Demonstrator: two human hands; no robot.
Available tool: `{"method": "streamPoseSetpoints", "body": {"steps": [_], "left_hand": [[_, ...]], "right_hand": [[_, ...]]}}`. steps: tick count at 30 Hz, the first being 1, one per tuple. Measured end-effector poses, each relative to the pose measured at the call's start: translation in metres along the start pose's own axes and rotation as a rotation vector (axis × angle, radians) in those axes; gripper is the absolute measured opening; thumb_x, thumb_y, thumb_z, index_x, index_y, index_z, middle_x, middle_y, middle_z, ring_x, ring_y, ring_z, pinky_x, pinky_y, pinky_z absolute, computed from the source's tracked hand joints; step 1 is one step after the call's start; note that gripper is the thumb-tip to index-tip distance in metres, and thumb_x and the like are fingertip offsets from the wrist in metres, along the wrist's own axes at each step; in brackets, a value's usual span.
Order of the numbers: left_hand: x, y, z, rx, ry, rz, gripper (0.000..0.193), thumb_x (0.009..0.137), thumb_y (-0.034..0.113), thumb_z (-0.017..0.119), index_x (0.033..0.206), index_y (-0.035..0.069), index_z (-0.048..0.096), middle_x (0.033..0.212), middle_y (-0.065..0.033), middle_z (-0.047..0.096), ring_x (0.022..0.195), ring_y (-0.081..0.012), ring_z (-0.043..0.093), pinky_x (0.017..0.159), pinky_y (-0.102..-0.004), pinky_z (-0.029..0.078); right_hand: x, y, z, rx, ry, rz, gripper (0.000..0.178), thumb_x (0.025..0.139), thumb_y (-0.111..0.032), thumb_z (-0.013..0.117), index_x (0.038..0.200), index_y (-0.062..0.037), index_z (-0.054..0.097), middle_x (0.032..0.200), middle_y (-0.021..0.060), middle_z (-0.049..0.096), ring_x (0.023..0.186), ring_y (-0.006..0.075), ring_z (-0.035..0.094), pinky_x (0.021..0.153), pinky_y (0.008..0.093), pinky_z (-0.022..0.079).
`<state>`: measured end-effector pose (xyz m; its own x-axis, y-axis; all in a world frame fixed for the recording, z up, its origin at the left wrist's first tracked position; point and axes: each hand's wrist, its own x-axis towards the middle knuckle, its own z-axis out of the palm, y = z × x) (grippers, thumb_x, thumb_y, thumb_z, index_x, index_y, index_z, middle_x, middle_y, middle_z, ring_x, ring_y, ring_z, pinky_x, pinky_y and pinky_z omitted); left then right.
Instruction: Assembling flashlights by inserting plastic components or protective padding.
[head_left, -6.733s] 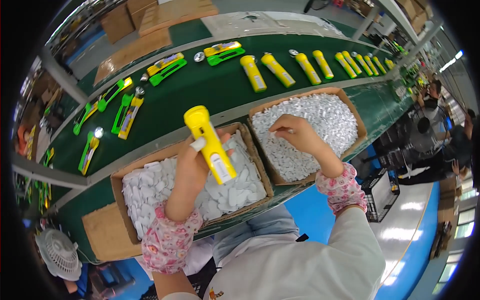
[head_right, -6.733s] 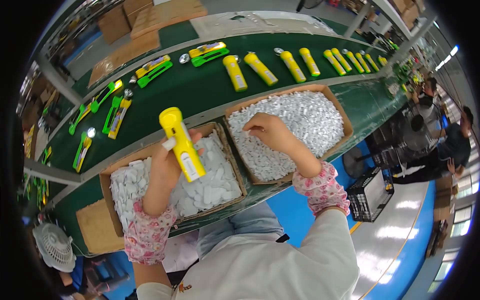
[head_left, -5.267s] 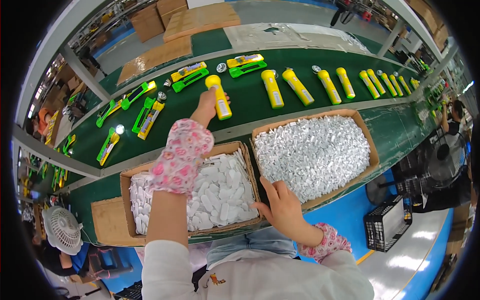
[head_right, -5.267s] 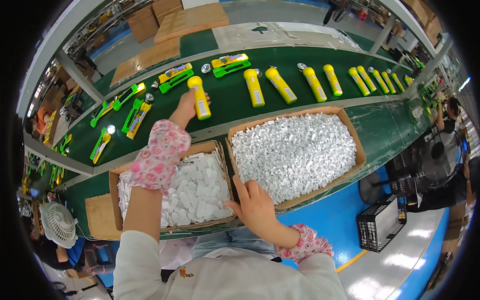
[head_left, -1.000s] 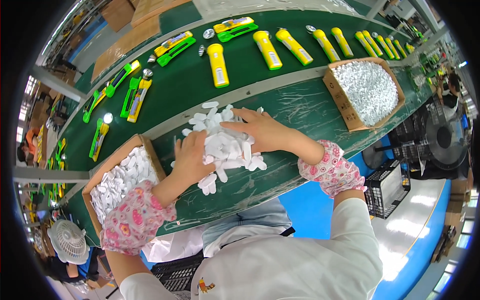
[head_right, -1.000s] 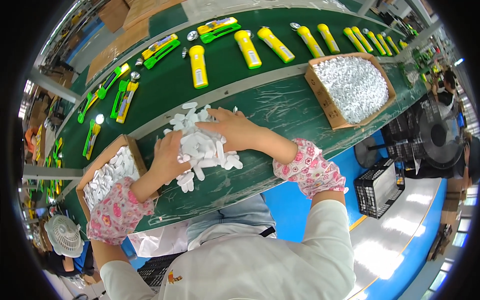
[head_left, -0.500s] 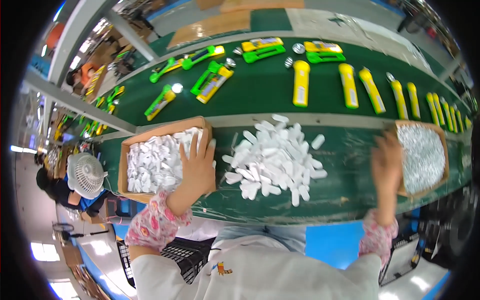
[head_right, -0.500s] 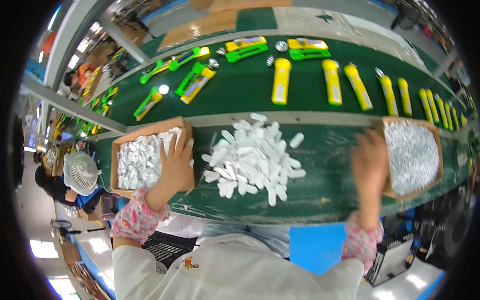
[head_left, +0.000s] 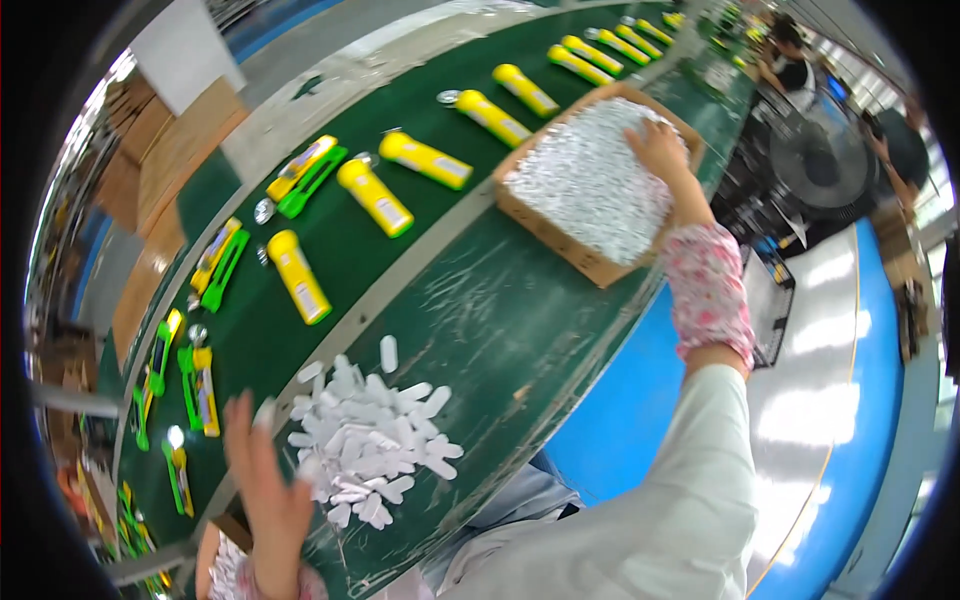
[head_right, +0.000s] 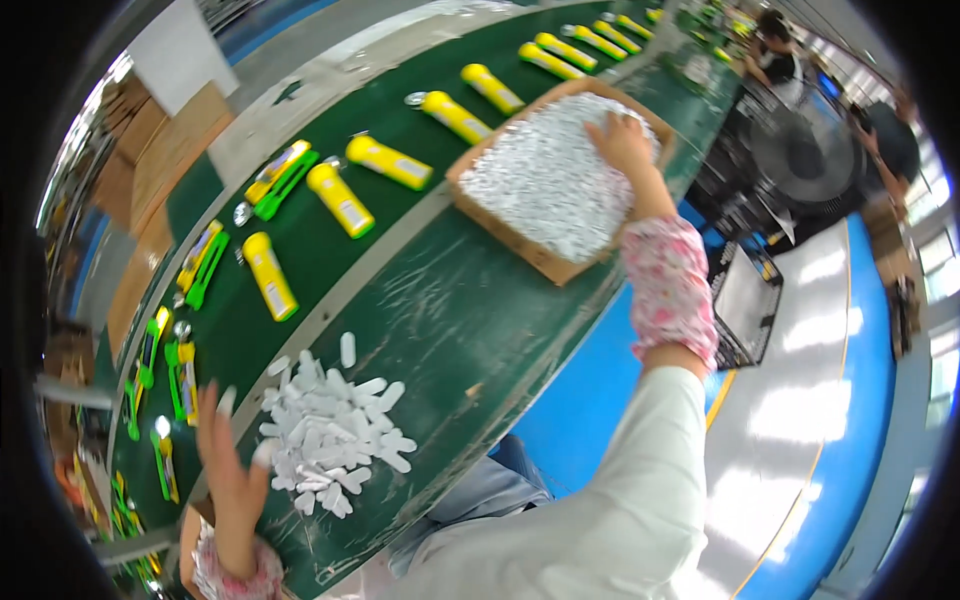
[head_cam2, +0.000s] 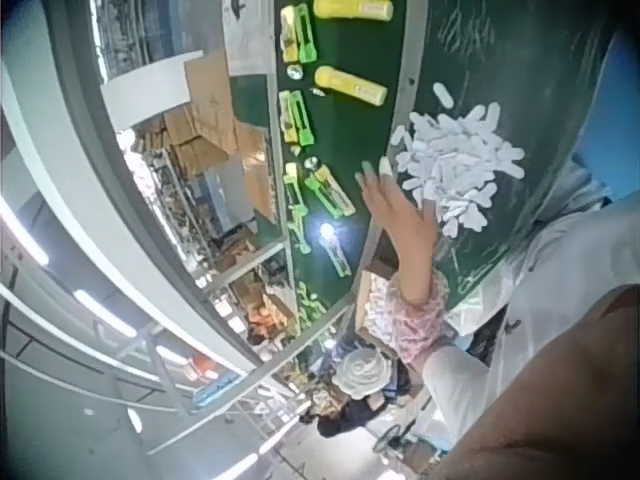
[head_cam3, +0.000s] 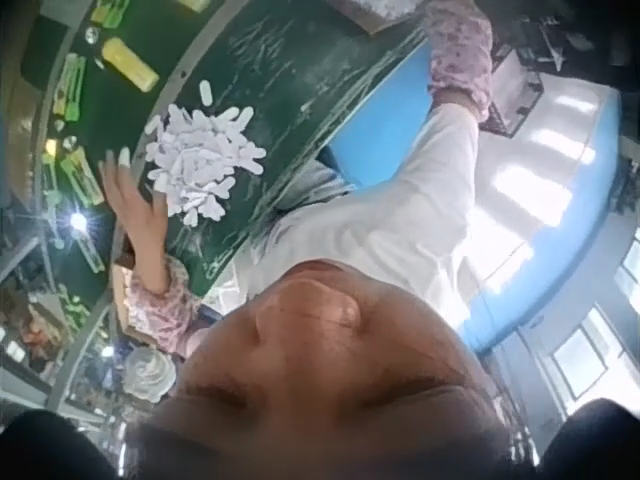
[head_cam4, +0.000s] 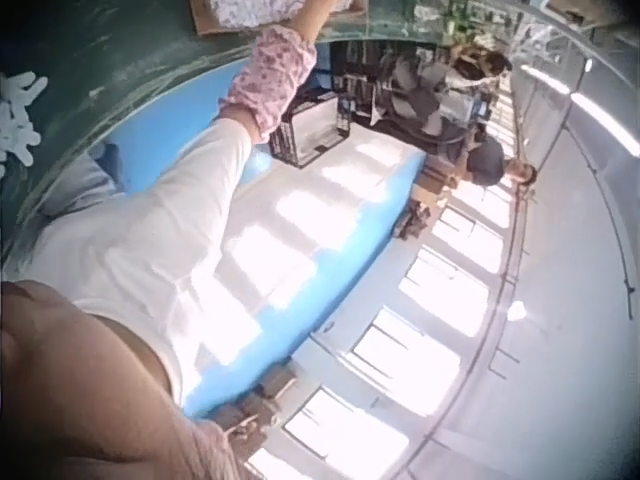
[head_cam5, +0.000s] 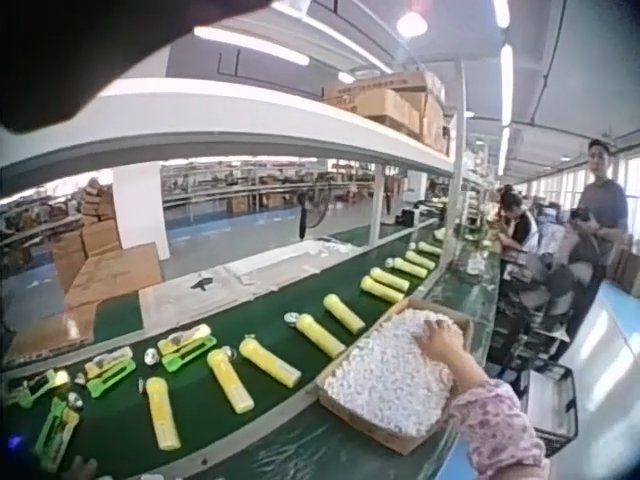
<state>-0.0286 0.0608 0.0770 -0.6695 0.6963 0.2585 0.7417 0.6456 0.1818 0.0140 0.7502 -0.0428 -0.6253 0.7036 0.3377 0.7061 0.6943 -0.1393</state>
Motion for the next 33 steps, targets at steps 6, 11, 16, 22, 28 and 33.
{"method": "streamPoseSetpoints", "body": {"steps": [6, 11, 16, 22, 28, 33], "left_hand": [[0.249, 0.211, 0.167, -0.754, 0.099, 0.652, 0.072, 0.080, 0.034, 0.072, 0.133, -0.002, 0.039, 0.138, -0.0281, 0.038, 0.128, -0.0470, 0.035, 0.105, -0.0530, 0.030], [0.370, 0.292, 0.295, -0.615, 0.192, 0.351, 0.064, 0.087, 0.044, 0.059, 0.137, 0.009, 0.041, 0.144, -0.0287, 0.031, 0.135, -0.0450, 0.029, 0.105, -0.0573, 0.027], [0.375, 0.333, 0.317, -0.677, 0.249, 0.260, 0.050, 0.091, 0.046, 0.052, 0.130, 0.014, 0.054, 0.139, -0.0246, 0.040, 0.131, -0.0406, 0.035, 0.102, -0.0590, 0.027], [0.383, 0.327, 0.312, -0.990, 0.321, 0.282, 0.037, 0.089, 0.033, 0.059, 0.113, 0.007, 0.065, 0.121, -0.0210, 0.054, 0.113, -0.0380, 0.050, 0.099, -0.0450, 0.038], [0.373, 0.331, 0.294, -1.251, 0.219, 0.241, 0.031, 0.084, 0.027, 0.066, 0.106, 0.004, 0.065, 0.110, -0.0181, 0.060, 0.104, -0.0355, 0.056, 0.093, -0.0408, 0.044], [0.379, 0.310, 0.289, -1.302, 0.220, 0.204, 0.038, 0.082, 0.024, 0.068, 0.107, -0.003, 0.064, 0.107, -0.0187, 0.064, 0.101, -0.0308, 0.061, 0.089, -0.0373, 0.046]], "right_hand": [[-0.009, 0.054, -0.018, 0.174, -0.120, 0.132, 0.057, 0.092, -0.061, 0.036, 0.132, -0.0243, 0.055, 0.141, 0.0099, 0.046, 0.131, 0.0360, 0.042, 0.103, 0.0624, 0.029], [-0.033, 0.026, -0.011, 0.452, -0.039, 0.038, 0.051, 0.096, -0.051, 0.035, 0.126, -0.0173, 0.058, 0.129, 0.0160, 0.055, 0.120, 0.0379, 0.049, 0.102, 0.0473, 0.037], [-0.049, 0.001, -0.020, 0.845, 0.129, 0.212, 0.052, 0.098, -0.045, 0.036, 0.116, -0.0047, 0.063, 0.122, 0.0231, 0.057, 0.117, 0.0383, 0.050, 0.101, 0.0416, 0.038], [-0.055, -0.044, -0.018, 1.023, 0.367, 0.353, 0.046, 0.097, -0.035, 0.043, 0.096, 0.0038, 0.068, 0.097, 0.0265, 0.065, 0.093, 0.0435, 0.060, 0.086, 0.0441, 0.046], [-0.072, -0.060, -0.012, 1.666, 0.445, 0.520, 0.032, 0.096, -0.022, 0.053, 0.104, 0.0051, 0.067, 0.091, 0.0077, 0.068, 0.080, 0.0132, 0.060, 0.071, 0.0261, 0.049], [-0.071, -0.087, -0.018, 1.687, 0.550, 0.551, 0.025, 0.091, -0.022, 0.062, 0.100, 0.0005, 0.069, 0.087, 0.0004, 0.063, 0.078, 0.0089, 0.052, 0.069, 0.0237, 0.042]]}}
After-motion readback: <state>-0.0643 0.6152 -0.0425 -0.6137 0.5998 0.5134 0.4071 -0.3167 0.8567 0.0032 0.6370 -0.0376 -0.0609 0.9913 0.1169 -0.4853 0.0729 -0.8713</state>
